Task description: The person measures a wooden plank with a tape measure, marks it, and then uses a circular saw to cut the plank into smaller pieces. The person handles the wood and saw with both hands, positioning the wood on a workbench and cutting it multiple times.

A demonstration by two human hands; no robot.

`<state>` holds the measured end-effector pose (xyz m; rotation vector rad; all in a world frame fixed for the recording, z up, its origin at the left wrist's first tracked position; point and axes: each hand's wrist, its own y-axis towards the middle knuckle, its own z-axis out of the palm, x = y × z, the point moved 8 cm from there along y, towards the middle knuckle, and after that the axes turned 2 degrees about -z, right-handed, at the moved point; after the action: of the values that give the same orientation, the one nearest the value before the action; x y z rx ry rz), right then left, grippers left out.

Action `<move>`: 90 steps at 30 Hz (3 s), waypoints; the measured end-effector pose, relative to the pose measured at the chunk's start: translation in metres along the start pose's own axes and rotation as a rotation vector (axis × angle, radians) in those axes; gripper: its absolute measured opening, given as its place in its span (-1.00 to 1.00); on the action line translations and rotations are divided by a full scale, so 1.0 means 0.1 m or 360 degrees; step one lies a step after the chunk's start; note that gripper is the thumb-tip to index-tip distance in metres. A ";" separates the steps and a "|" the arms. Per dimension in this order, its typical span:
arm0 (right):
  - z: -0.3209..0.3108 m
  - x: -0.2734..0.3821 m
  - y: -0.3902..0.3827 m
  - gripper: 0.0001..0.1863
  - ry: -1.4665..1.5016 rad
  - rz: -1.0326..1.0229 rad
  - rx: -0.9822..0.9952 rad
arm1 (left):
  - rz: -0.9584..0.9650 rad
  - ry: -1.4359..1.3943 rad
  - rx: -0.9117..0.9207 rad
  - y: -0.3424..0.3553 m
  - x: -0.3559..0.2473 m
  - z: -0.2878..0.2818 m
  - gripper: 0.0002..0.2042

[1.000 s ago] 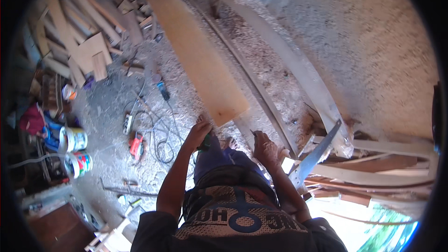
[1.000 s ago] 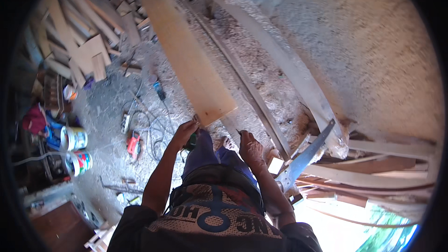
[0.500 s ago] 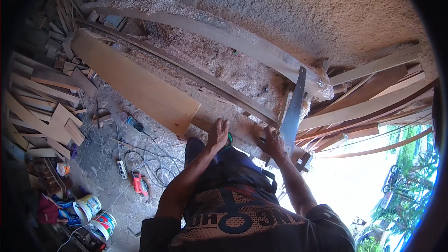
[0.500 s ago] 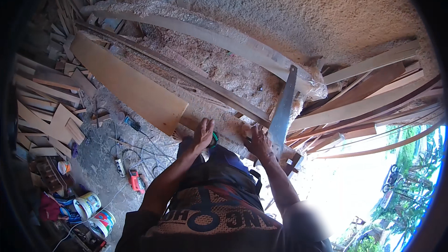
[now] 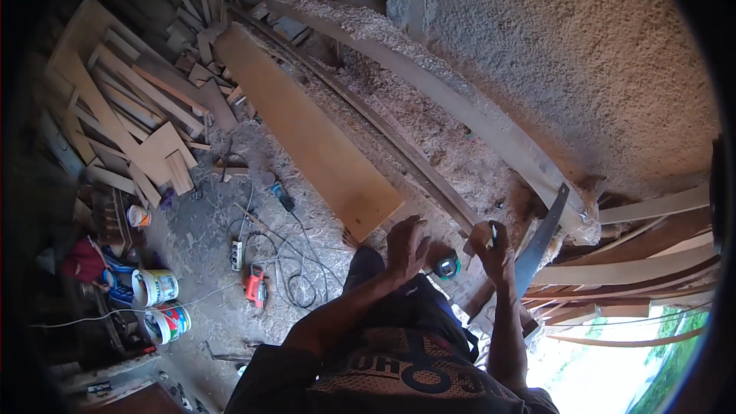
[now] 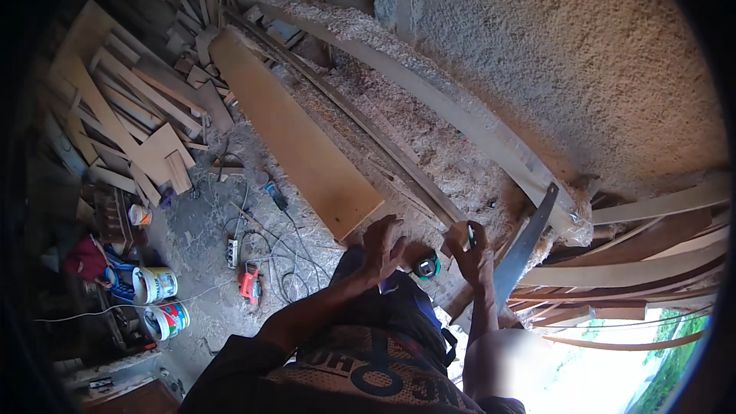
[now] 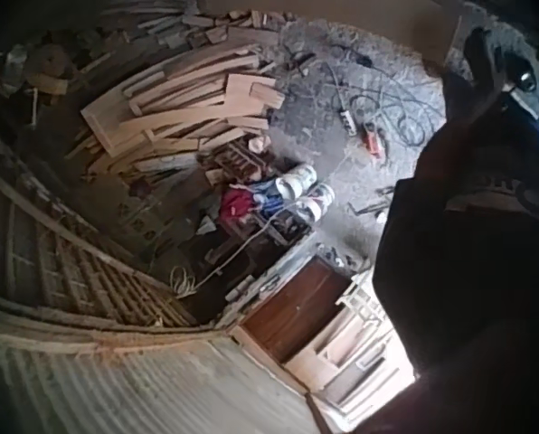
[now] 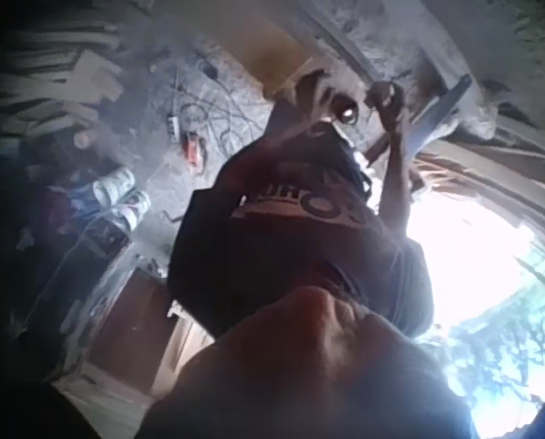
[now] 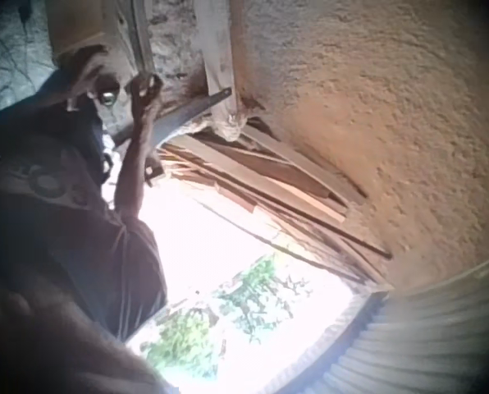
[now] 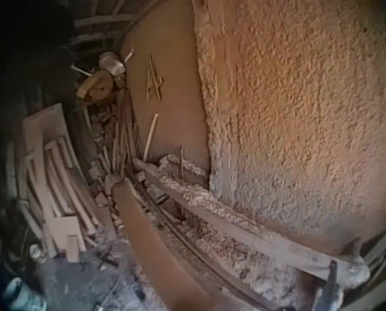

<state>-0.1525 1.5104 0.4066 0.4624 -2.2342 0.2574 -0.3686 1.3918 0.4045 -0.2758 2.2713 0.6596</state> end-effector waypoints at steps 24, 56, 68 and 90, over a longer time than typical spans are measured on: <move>1.47 0.56 0.42 -0.35 -0.0547 -0.0568 0.1005 | -0.1832 -0.1030 -0.1145 -0.61 2.21 -0.29 -0.42; 3.64 2.18 2.50 -0.13 -0.0639 -0.0829 0.0680 | -0.1659 0.0471 -0.0180 -3.71 3.03 -1.62 -0.89; 3.60 1.87 2.71 -0.26 -0.0634 -0.0637 0.0392 | -0.1925 -0.0939 -0.0218 -0.26 2.25 -0.67 -0.42; 4.90 3.78 -0.62 -0.34 0.1457 0.0211 0.2339 | -0.1931 0.0163 -0.0403 -3.13 -0.43 -3.55 -0.48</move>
<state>-0.6908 1.1995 0.3831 0.7043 -0.8549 1.7842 -0.4329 0.9375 0.5281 -1.6431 1.6399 0.2490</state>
